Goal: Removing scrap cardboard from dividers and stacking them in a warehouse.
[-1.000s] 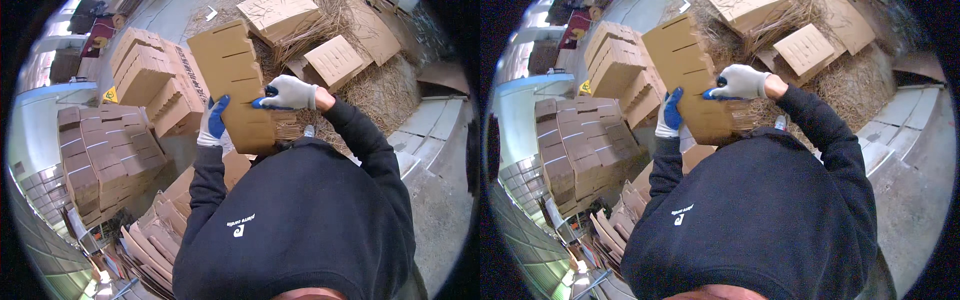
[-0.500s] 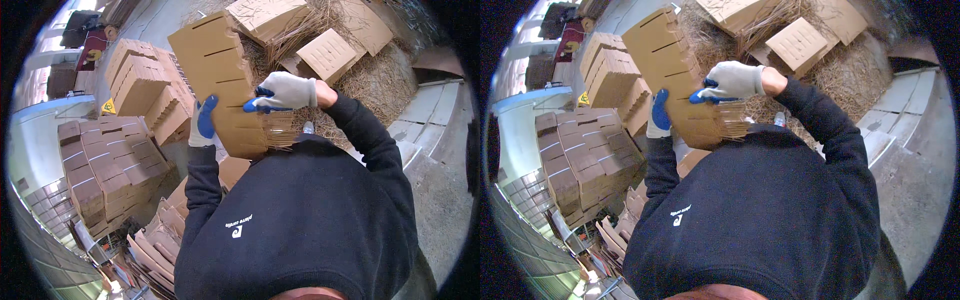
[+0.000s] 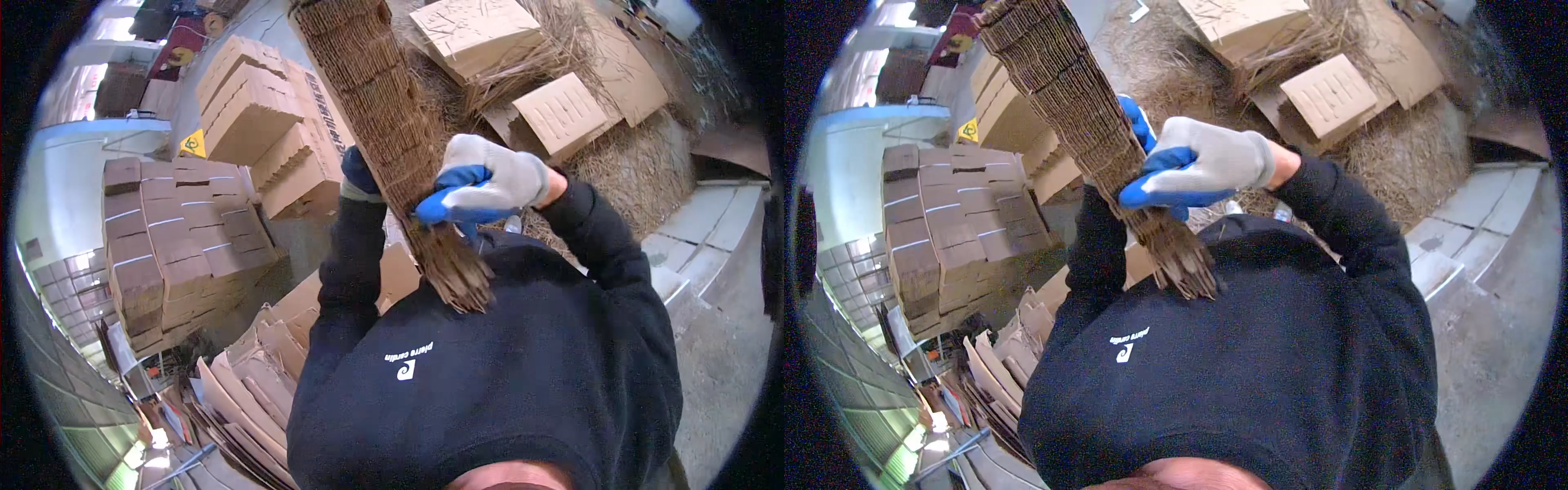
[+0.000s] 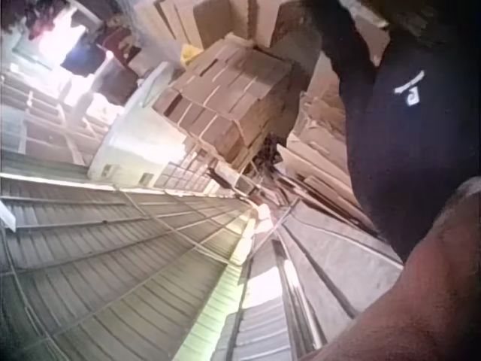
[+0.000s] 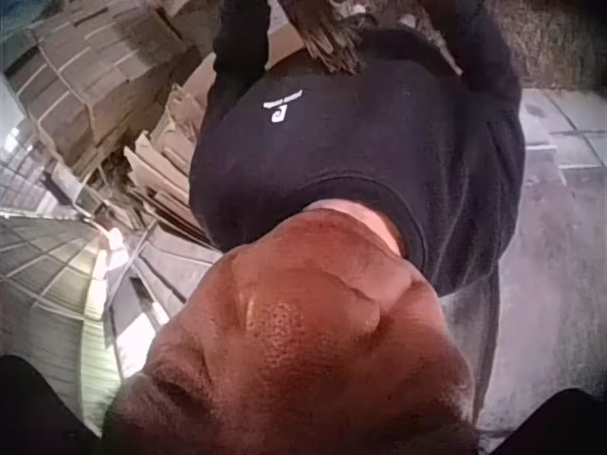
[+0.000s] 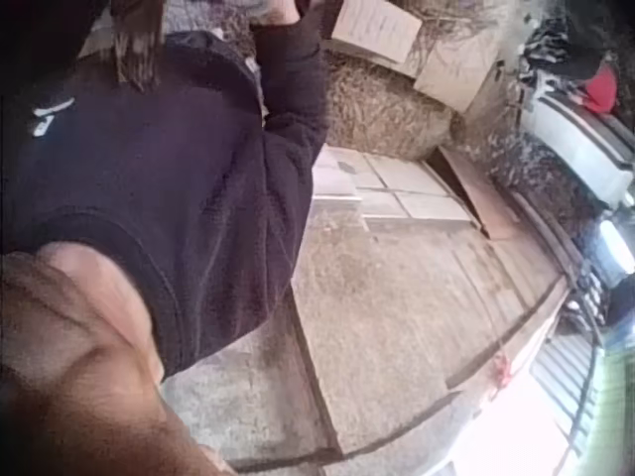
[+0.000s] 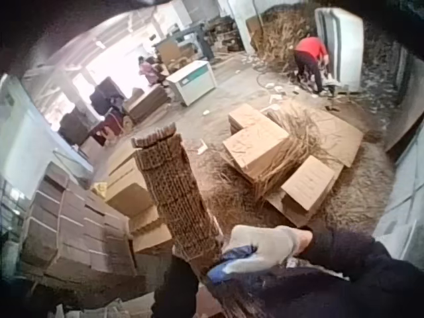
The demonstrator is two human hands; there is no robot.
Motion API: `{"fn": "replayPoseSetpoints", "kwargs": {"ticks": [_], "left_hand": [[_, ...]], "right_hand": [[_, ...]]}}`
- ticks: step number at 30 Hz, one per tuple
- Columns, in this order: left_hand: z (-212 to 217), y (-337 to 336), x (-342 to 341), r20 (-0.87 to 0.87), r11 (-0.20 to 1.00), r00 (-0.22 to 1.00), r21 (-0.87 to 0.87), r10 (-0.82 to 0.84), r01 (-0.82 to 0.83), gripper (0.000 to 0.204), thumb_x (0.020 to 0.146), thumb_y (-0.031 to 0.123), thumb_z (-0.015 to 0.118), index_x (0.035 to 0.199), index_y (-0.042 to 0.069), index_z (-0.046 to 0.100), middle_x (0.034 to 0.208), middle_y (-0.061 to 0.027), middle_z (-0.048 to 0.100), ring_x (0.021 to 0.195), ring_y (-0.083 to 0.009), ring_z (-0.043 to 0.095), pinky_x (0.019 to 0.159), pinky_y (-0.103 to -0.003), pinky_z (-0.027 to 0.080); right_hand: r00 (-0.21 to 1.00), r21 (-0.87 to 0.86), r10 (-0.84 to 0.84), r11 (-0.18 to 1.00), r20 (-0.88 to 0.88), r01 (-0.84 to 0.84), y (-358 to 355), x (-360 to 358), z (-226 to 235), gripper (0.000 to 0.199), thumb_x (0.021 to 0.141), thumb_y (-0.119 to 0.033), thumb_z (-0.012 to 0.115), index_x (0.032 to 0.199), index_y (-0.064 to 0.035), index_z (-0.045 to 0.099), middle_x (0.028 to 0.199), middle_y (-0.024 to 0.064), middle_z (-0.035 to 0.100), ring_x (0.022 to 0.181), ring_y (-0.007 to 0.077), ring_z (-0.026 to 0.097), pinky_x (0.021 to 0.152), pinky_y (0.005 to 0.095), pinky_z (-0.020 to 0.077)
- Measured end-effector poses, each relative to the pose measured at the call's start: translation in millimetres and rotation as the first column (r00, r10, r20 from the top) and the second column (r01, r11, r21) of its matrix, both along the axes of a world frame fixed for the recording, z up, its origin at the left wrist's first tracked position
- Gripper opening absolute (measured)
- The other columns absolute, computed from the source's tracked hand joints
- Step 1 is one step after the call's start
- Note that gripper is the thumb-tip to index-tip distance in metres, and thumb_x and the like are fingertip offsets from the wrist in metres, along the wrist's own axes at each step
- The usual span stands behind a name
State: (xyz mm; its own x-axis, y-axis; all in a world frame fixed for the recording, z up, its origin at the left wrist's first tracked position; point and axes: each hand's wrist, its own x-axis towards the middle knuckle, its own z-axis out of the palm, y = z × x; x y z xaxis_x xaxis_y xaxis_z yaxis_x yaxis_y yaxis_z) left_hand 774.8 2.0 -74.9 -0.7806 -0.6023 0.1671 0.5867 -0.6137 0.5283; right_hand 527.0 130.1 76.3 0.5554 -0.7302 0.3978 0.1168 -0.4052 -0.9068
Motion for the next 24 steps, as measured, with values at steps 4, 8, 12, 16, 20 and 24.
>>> {"fn": "replayPoseSetpoints", "kwargs": {"ticks": [4, 8, 12, 16, 20, 24], "left_hand": [[59.4, 22.7, 0.3, 0.321, 0.922, 0.866, -0.189, 0.385, -0.339, 0.073, 0.089, 0.041, 0.066, 0.144, 0.002, 0.039, 0.137, -0.0149, 0.053, 0.122, -0.0310, 0.055, 0.104, -0.044, 0.046], [79.3, 30.6, 1.4, 0.362, 0.917, 0.851, -0.270, 0.379, -0.294, 0.063, 0.091, 0.034, 0.067, 0.140, 0.002, 0.043, 0.131, -0.0131, 0.057, 0.115, -0.0278, 0.060, 0.098, -0.041, 0.050], [86.4, 27.5, -4.8, 0.406, 0.885, 0.788, -0.265, 0.462, -0.382, 0.059, 0.089, 0.030, 0.068, 0.137, 0.001, 0.047, 0.128, -0.0134, 0.059, 0.112, -0.0266, 0.062, 0.095, -0.040, 0.052], [85.8, 17.3, -2.5, 0.405, 0.889, 0.795, -0.282, 0.452, -0.362, 0.056, 0.089, 0.026, 0.067, 0.135, 0.000, 0.050, 0.123, -0.0140, 0.062, 0.107, -0.0264, 0.064, 0.094, -0.038, 0.053], [87.6, 18.9, 0.0, 0.425, 0.827, 0.720, -0.406, 0.548, -0.390, 0.053, 0.089, 0.025, 0.066, 0.133, 0.000, 0.051, 0.121, -0.0146, 0.063, 0.106, -0.0261, 0.065, 0.093, -0.038, 0.053], [108.6, 12.8, 39.0, 0.462, 0.770, 0.617, -0.341, 0.637, -0.540, 0.047, 0.090, 0.022, 0.064, 0.131, 0.000, 0.053, 0.121, -0.0139, 0.063, 0.105, -0.0250, 0.065, 0.092, -0.036, 0.054]], "right_hand": [[0.954, 0.601, -0.255, 0.791, 0.156, 0.112, 13.4, 7.6, -15.5, 0.032, 0.094, -0.026, 0.065, 0.072, -0.0027, 0.068, 0.052, 0.0000, 0.054, 0.041, 0.0056, 0.046, 0.038, 0.0223, 0.0322], [0.837, 0.651, -0.447, 0.744, 0.317, 0.152, 15.9, 26.6, -29.0, 0.040, 0.097, -0.027, 0.061, 0.063, -0.0058, 0.060, 0.048, 0.0010, 0.053, 0.039, 0.0082, 0.046, 0.039, 0.0244, 0.0339], [0.755, 0.776, -0.544, 0.626, 0.366, 0.075, 16.1, 31.6, -31.0, 0.037, 0.099, -0.027, 0.058, 0.071, -0.0034, 0.063, 0.053, 0.0029, 0.056, 0.042, 0.0102, 0.052, 0.044, 0.0240, 0.0402], [0.729, 0.753, -0.548, 0.654, 0.410, 0.067, 18.0, 28.9, -40.4, 0.033, 0.100, -0.027, 0.056, 0.091, 0.0022, 0.068, 0.065, 0.0078, 0.065, 0.051, 0.0122, 0.058, 0.049, 0.0248, 0.0445], [0.747, 0.698, -0.562, 0.691, 0.355, 0.188, 22.9, 22.4, -39.3, 0.031, 0.100, -0.024, 0.055, 0.095, 0.0046, 0.067, 0.075, 0.0109, 0.069, 0.061, 0.0152, 0.064, 0.057, 0.0267, 0.0496], [0.671, 0.492, -0.629, 0.760, 0.392, 0.425, 42.3, -37.8, -43.9, 0.030, 0.101, -0.023, 0.052, 0.101, 0.0039, 0.064, 0.086, 0.0172, 0.069, 0.072, 0.0229, 0.069, 0.068, 0.0326, 0.0588]]}}
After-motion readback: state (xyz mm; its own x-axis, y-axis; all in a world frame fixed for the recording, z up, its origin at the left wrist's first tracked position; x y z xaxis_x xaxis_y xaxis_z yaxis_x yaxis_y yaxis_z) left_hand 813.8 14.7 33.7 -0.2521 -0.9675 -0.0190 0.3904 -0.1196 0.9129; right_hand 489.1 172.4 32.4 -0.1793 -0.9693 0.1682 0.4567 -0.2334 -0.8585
